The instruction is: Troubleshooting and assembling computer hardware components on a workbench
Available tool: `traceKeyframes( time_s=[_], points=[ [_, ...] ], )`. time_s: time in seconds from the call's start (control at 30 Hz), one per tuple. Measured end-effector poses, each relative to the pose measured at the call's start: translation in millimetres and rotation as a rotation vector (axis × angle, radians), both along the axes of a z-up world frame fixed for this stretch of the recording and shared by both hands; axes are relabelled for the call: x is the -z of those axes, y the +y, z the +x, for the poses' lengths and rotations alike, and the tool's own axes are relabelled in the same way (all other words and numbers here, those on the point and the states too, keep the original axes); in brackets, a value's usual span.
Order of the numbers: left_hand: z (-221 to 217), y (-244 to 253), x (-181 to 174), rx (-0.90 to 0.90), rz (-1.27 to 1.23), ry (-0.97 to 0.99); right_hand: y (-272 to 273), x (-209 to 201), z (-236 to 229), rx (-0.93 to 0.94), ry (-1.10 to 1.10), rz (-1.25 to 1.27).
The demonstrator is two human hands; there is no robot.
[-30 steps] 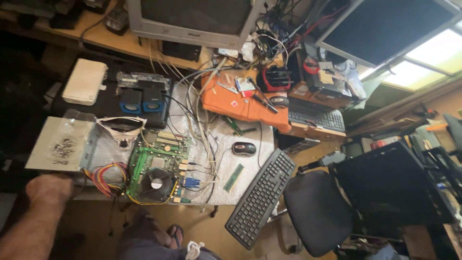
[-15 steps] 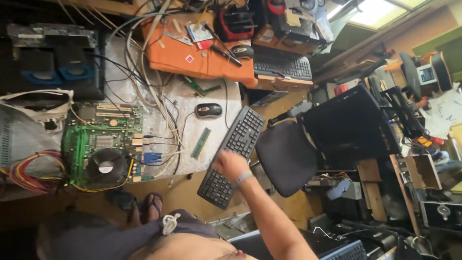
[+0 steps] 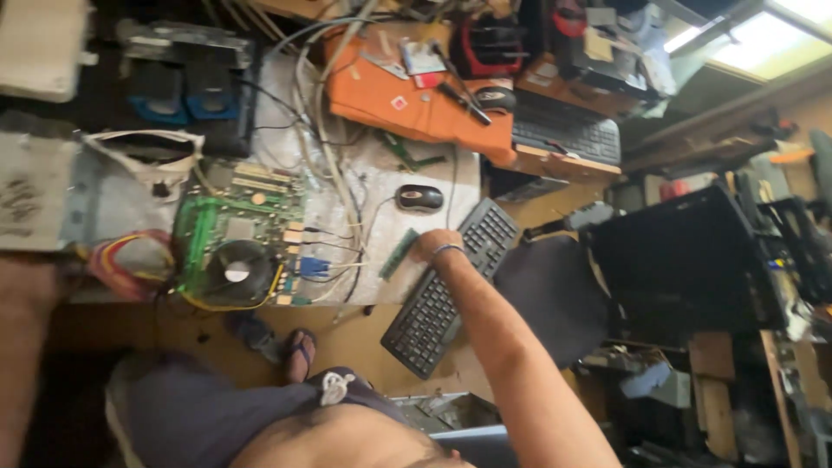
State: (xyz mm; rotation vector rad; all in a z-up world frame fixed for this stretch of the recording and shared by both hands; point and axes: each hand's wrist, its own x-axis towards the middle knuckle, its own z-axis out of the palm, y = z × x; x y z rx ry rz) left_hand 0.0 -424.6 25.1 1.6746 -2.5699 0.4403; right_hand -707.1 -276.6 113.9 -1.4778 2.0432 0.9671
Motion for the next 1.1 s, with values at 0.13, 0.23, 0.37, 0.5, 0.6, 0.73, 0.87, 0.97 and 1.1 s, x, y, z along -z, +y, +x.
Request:
traceKeyframes(
  time_s=[0.13, 0.23, 0.37, 0.5, 0.6, 0.73, 0.87, 0.97, 1.1],
  points=[
    [-60.0, 16.5, -71.8, -0.476, 0.486, -0.059, -2.4, -12.6, 7.2, 0.067, -0.023, 0.046],
    [-55.6, 17.1, -66.6, -0.492, 0.500, -0.011, -2.6, 10.0, -9.2, -0.010, -0.097, 0.048],
    [-55.7, 15.5, -62.7, -0.527, 0.472, 0.167, -7.3, -4.4, 1.2, 0.054, -0.082, 0.081],
    [-66.2, 11.4, -75.0, -0.599, 0.656, -0.179, -11.9, 39.4, -21.5, -0.080, -0.092, 0.134],
    [-59.9, 2.5, -55.8, -0.639, 0.723, -0.193, -15.6, 71.2, -43.1, -0.199, -0.105, 0.134],
    [-65.0, 18.5, -84.7, -0.727, 0.726, -0.035, -14.6, 70.4, -41.0, -0.136, -0.090, 0.178],
    [-79.8, 35.3, -121.0, -0.758, 0.745, 0.085, -10.3, 40.9, -24.9, -0.130, -0.069, 0.149],
    [-74.2, 30.0, -111.8, -0.760, 0.760, 0.114, -11.6, 46.8, -23.4, -0.165, -0.035, 0.144],
    [-71.5, 25.2, -105.4, -0.780, 0.744, 0.213, -11.9, 49.4, -21.1, -0.180, -0.026, 0.176]
  ],
)
